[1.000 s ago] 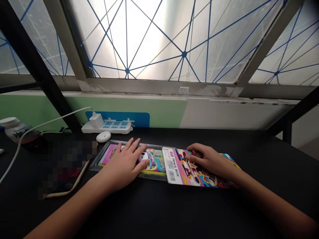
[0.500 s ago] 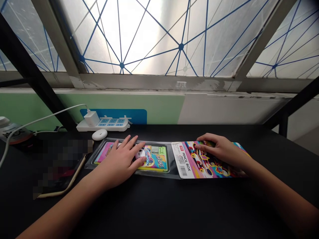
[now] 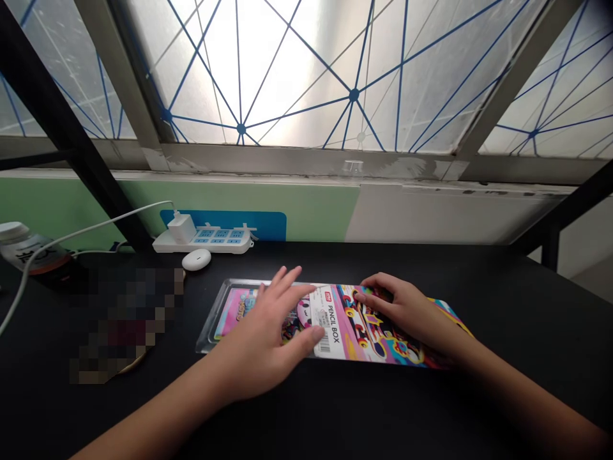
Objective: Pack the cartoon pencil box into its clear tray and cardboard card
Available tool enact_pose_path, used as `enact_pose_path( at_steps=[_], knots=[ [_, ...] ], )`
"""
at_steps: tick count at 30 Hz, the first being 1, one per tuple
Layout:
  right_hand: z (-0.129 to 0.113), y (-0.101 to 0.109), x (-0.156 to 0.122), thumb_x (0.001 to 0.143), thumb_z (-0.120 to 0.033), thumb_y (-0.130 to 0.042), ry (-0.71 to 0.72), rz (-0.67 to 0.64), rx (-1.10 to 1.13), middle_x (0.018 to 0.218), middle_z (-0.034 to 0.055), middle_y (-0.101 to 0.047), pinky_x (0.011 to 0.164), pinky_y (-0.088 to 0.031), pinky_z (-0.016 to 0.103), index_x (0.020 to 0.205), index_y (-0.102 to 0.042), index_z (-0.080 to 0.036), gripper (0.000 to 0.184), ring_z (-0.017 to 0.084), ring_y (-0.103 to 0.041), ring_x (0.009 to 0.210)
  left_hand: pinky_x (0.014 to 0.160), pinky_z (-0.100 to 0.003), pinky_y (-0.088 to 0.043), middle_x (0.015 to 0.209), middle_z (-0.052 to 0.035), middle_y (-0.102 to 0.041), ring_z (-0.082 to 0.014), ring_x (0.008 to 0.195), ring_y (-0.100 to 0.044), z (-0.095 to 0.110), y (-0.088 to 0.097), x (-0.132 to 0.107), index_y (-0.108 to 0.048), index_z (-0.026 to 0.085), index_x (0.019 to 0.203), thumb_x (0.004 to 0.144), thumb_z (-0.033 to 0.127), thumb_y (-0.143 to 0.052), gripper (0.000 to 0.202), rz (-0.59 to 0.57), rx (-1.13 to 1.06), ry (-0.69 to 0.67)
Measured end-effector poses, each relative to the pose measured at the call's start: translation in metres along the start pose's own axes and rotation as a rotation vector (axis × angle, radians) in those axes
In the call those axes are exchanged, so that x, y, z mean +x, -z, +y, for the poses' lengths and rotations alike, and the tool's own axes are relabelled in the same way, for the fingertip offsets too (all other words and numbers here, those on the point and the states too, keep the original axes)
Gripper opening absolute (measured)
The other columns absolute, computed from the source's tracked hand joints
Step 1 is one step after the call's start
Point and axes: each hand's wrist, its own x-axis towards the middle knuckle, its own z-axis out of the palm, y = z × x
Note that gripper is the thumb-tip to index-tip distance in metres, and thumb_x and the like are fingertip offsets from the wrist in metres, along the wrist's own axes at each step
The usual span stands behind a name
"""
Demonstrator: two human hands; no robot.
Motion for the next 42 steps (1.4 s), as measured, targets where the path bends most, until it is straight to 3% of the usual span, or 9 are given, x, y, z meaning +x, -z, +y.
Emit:
enact_pose_path(
  at_steps=[6,11,16,22,27,30,34,38,42],
  knots=[
    [0.013,0.009,0.001,0.086,-0.063,-0.06,0.015,-0.019,-0.031,0.105,0.0055,-0.072,0.079,-0.052,0.036,0.101,-0.07,-0.025,0.042,0.026,-0.067,0.094,0.114,-0.044,-0.038,0.158,-0.0028,-0.041,-0.0293,0.143,-0.041,-0.004,0.013,-0.002,-0.061,0.031,0.127,0.1,0.049,-0.049,0.035,0.176,-0.239,-0.038],
    [0.034,0.027,0.006,0.084,-0.066,-0.061,0.015,-0.087,-0.07,0.112,0.0068,-0.072,0.085,-0.052,0.037,0.107,-0.069,-0.026,0.047,0.029,-0.066,0.101,0.117,-0.047,-0.032,0.151,-0.0046,-0.05,-0.0303,0.141,-0.043,-0.035,0.022,0.012,-0.063,0.027,0.121,0.1,0.051,-0.046,0.036,0.379,-0.308,0.096],
    [0.035,0.035,0.011,0.08,-0.066,-0.065,0.077,-0.17,-0.111,0.119,0.008,-0.069,0.09,-0.053,0.038,0.123,-0.064,-0.026,0.059,0.031,-0.065,0.107,0.114,-0.042,-0.035,0.139,-0.0055,-0.06,-0.0265,0.136,-0.049,-0.048,0.014,0.02,-0.06,0.026,0.123,0.103,0.052,-0.041,0.039,0.505,-0.577,0.122],
    [-0.008,0.019,0.032,0.079,-0.066,-0.065,0.152,-0.232,-0.262,0.13,0.0147,-0.06,0.102,-0.045,0.046,0.133,-0.058,-0.023,0.069,0.036,-0.056,0.121,0.115,-0.044,-0.033,0.138,-0.0081,-0.062,-0.0252,0.136,-0.05,-0.05,0.012,0.022,-0.061,0.024,0.118,0.104,0.057,-0.033,0.047,0.592,-0.83,0.087],
    [-0.064,-0.009,0.056,0.083,-0.058,-0.064,0.23,-0.431,-0.224,0.142,0.0116,-0.055,0.105,-0.043,0.042,0.14,-0.052,-0.024,0.068,0.033,-0.054,0.127,0.114,-0.045,-0.034,0.133,-0.0082,-0.065,-0.0254,0.133,-0.052,-0.056,0.024,0.022,-0.061,0.023,0.116,0.104,0.057,-0.026,0.05,0.615,-0.721,0.083],
    [-0.075,-0.017,0.064,0.082,-0.062,-0.064,0.232,-0.408,-0.213,0.145,0.0119,-0.053,0.104,-0.045,0.042,0.143,-0.049,-0.023,0.074,0.034,-0.055,0.126,0.11,-0.047,-0.039,0.131,-0.009,-0.065,-0.029,0.128,-0.055,-0.059,0.032,0.02,-0.061,0.023,0.119,0.102,0.054,-0.038,0.043,0.509,-0.395,0.107],
    [-0.054,-0.008,0.058,0.082,-0.069,-0.06,0.205,-0.334,-0.221,0.143,0.0123,-0.056,0.104,-0.044,0.045,0.141,-0.052,-0.024,0.074,0.036,-0.055,0.125,0.114,-0.052,-0.032,0.146,-0.0123,-0.056,-0.0332,0.138,-0.045,-0.057,0.03,0.013,-0.055,0.021,0.137,0.097,0.051,-0.052,0.051,0.204,0.103,-0.022],
    [-0.016,0.008,0.04,0.081,-0.072,-0.06,0.135,-0.216,-0.213,0.132,0.0119,-0.064,0.099,-0.046,0.046,0.129,-0.061,-0.024,0.067,0.036,-0.06,0.117,0.117,-0.056,-0.024,0.156,-0.0116,-0.043,-0.0344,0.146,-0.034,-0.052,0.024,0.01,-0.042,0.023,0.15,0.098,0.064,-0.04,0.066,-0.005,0.215,-0.033],
    [0.007,0.017,0.027,0.084,-0.071,-0.056,0.045,-0.187,-0.145,0.103,0.0075,-0.073,0.076,-0.051,0.037,0.107,-0.066,-0.024,0.054,0.029,-0.066,0.091,0.117,-0.051,-0.024,0.155,-0.0099,-0.046,-0.032,0.144,-0.038,-0.054,0.025,0.012,-0.044,0.025,0.15,0.097,0.065,-0.043,0.066,-0.039,0.216,-0.046]
  ],
)
